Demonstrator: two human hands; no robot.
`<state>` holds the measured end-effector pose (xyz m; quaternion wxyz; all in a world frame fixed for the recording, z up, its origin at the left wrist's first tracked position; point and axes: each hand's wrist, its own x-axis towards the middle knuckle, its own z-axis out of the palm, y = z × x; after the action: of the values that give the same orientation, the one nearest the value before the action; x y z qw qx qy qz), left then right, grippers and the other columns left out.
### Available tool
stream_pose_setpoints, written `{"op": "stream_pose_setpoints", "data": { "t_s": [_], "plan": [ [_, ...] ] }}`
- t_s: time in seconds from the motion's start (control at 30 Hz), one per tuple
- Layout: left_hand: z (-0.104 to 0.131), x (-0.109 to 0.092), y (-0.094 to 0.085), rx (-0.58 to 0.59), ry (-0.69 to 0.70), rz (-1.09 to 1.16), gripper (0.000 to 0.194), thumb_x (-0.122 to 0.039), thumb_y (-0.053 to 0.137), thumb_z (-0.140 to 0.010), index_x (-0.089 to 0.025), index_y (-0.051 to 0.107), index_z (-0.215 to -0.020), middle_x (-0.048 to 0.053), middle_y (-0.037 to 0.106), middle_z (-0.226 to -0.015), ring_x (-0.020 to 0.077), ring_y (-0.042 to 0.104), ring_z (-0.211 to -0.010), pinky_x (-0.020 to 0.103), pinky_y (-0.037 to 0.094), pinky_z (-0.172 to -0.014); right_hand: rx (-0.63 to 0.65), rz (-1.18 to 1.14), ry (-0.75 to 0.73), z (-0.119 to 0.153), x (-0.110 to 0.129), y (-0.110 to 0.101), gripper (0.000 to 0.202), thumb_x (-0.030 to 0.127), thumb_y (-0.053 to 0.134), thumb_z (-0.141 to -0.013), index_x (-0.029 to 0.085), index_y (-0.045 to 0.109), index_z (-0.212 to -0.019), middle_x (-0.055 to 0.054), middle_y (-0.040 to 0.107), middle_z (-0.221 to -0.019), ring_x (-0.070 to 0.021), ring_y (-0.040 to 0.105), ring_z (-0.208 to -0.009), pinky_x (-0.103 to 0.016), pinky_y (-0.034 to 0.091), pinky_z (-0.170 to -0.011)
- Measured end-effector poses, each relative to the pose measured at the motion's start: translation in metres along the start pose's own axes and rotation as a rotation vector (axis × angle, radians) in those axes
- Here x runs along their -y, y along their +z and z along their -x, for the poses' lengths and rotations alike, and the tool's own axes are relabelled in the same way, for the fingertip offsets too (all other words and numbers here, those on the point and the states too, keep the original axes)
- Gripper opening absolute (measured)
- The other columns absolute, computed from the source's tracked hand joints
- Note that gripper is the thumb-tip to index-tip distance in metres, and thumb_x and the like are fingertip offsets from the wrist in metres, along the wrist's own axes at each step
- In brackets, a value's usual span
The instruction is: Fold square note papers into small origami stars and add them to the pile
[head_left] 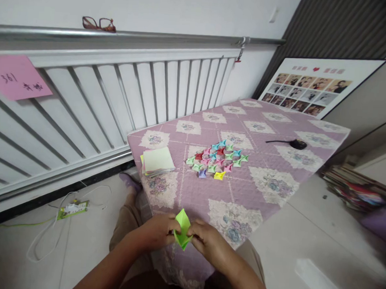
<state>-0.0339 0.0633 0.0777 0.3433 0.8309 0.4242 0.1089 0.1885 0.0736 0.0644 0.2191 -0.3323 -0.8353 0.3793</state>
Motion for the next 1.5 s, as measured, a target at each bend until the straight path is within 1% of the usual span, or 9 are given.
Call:
{"op": "stream_pose_setpoints", "data": {
  "t_s": [0.13,0.37,0.5,0.6,0.77,0.9,1.07,1.23,1.5],
  "plan": [
    [-0.001,-0.001,0.002,-0.076,-0.057,0.148,0.005,-0.022,0.061,-0.075,-0.018,0.061,-0.073,0.0,0.057,-0.078,0.0147,0.053,-0.074,0.024,0.036,-0.068,-0.008,-0.071,0.083,0.002,-0.001,-0.003,0.005,0.021,0.057,-0.082,0.02,0.058,-0.078,0.0,0.057,-0.078,-0.0144,0.053,-0.077,-0.024,0.039,-0.068],
    [-0.001,0.001,0.016,-0.245,-0.293,0.48,0.006,-0.019,0.058,-0.071,-0.017,0.054,-0.073,-0.004,0.05,-0.066,0.0117,0.047,-0.062,0.022,0.034,-0.056,-0.127,-0.235,0.294,-0.001,0.005,0.004,0.028,0.038,0.051,-0.084,0.02,0.046,-0.064,0.004,0.044,-0.063,-0.0116,0.043,-0.061,-0.023,0.034,-0.057],
    [-0.009,-0.001,0.034,-0.431,-0.376,0.657,0.035,-0.013,0.056,-0.07,-0.016,0.052,-0.105,-0.002,0.058,-0.078,0.012,0.053,-0.068,0.023,0.039,-0.062,-0.286,-0.254,0.411,-0.005,0.002,0.015,0.03,0.039,0.053,-0.078,0.022,0.039,-0.058,0.006,0.036,-0.057,-0.0109,0.037,-0.056,-0.023,0.03,-0.053],
    [-0.015,-0.007,0.053,-0.558,-0.473,0.928,0.06,-0.018,0.056,-0.076,-0.019,0.035,-0.132,0.001,0.061,-0.087,0.0124,0.056,-0.071,0.023,0.043,-0.064,-0.378,-0.288,0.451,-0.006,0.001,0.021,0.031,0.043,0.053,-0.077,0.022,0.041,-0.058,0.005,0.039,-0.056,-0.0118,0.039,-0.056,-0.023,0.032,-0.053],
    [-0.019,-0.013,0.081,-0.528,-0.571,1.232,0.04,-0.041,0.063,-0.073,-0.014,0.055,-0.102,0.002,0.058,-0.082,0.0115,0.054,-0.066,0.021,0.041,-0.056,-0.443,-0.317,0.48,-0.002,0.004,0.026,0.034,0.05,0.054,-0.077,0.022,0.046,-0.059,0.003,0.045,-0.057,-0.0136,0.042,-0.058,-0.024,0.035,-0.055],
    [-0.017,-0.015,0.081,-0.549,-0.563,1.153,0.033,-0.043,0.062,-0.072,-0.015,0.058,-0.087,-0.003,0.055,-0.066,0.0102,0.051,-0.057,0.022,0.039,-0.054,-0.435,-0.348,0.479,-0.001,0.009,0.026,0.033,0.05,0.055,-0.076,0.022,0.048,-0.06,0.003,0.048,-0.059,-0.0148,0.046,-0.06,-0.025,0.037,-0.057],
    [-0.014,-0.018,0.072,-0.527,-0.548,0.923,0.018,-0.035,0.058,-0.074,-0.017,0.057,-0.078,-0.004,0.055,-0.061,0.0119,0.05,-0.056,0.024,0.038,-0.055,-0.449,-0.554,0.462,-0.006,0.013,0.02,0.031,0.051,0.06,-0.075,0.02,0.057,-0.079,-0.001,0.06,-0.074,-0.0172,0.055,-0.069,-0.027,0.044,-0.064],
    [-0.012,-0.018,0.074,-0.479,-0.556,0.863,0.017,-0.035,0.056,-0.076,-0.018,0.054,-0.074,-0.005,0.052,-0.056,0.0119,0.048,-0.052,0.023,0.036,-0.052,-0.459,-0.644,0.578,-0.011,0.006,0.021,0.038,0.057,0.062,-0.071,0.02,0.054,-0.069,0.003,0.053,-0.06,-0.0119,0.045,-0.053,-0.024,0.037,-0.05],
    [-0.011,-0.011,0.075,-0.45,-0.569,0.805,0.016,-0.033,0.055,-0.076,-0.018,0.055,-0.074,-0.005,0.053,-0.057,0.0111,0.048,-0.05,0.023,0.036,-0.05,-0.498,-0.605,0.566,-0.01,-0.002,0.025,0.034,0.053,0.061,-0.072,0.02,0.054,-0.069,0.005,0.048,-0.059,-0.0106,0.042,-0.053,-0.023,0.036,-0.049]
  ]
}}
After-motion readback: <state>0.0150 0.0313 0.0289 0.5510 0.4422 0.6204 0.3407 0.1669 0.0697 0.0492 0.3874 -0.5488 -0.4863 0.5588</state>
